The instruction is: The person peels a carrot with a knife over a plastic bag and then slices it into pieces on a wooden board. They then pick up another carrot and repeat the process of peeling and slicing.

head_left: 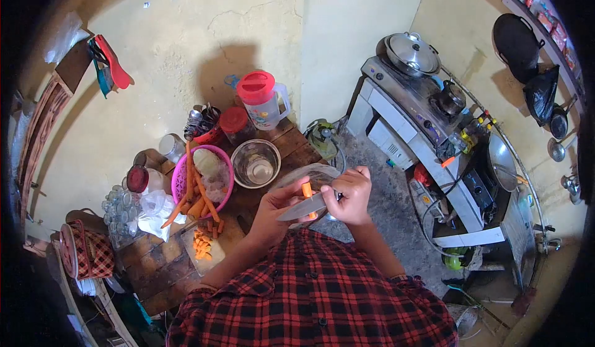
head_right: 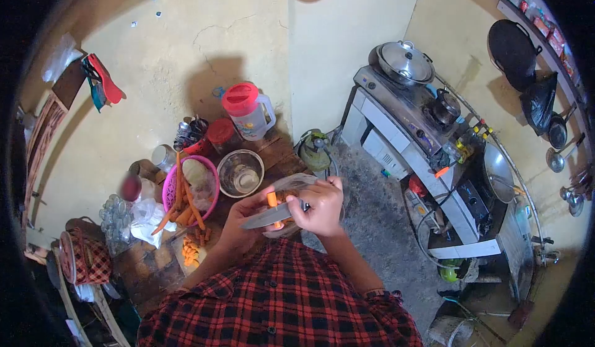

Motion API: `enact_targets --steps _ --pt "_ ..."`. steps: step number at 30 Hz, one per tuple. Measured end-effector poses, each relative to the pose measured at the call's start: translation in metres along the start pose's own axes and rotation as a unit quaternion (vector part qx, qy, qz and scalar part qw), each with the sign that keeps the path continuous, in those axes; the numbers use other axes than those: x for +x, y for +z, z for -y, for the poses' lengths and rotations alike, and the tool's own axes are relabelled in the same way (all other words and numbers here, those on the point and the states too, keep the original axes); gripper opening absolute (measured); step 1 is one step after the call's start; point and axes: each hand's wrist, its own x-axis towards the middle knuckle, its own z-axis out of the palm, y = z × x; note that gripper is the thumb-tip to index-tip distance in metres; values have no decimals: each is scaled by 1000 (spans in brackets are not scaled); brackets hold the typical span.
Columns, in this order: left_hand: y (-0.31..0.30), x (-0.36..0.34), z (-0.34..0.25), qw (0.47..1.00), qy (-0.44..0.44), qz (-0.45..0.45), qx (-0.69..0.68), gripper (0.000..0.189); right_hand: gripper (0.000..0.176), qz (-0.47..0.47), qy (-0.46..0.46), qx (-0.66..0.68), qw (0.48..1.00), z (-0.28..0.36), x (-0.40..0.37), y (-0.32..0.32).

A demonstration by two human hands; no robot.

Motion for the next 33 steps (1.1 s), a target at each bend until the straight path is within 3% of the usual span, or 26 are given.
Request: enact_targets --steps 4,6,9,12,15,18,25,33 --pt "-3 1 1 998 38 36 44 56 29 9 25 -12 1000 -10 -4 2" --pt "0 -1 -4 997 -74 4 -35 60 29 19 16 -7 1000 -5 -3 2" --pt "-3 1 6 999 3 41 32 58 29 33 11 -1 999 -1 0 0" --pt "-5 2 4 999 28 22 30 54 29 29 7 7 1000 -5 -1 3" --pt "-9 4 -3 999 -10 17 -27 51 28 26 1 23 999 -5 -3 6" --pt "-3 2 -2 1000 5 -11 21 49 27 26 5 33 999 -7 -3 7" --pt "-10 4 2 999 -19 14 -36 46 27 5 13 35 999 -5 1 10" --pt "0 3 -3 1000 -29 1 3 55 25 27 9 17 999 -11 0 12"
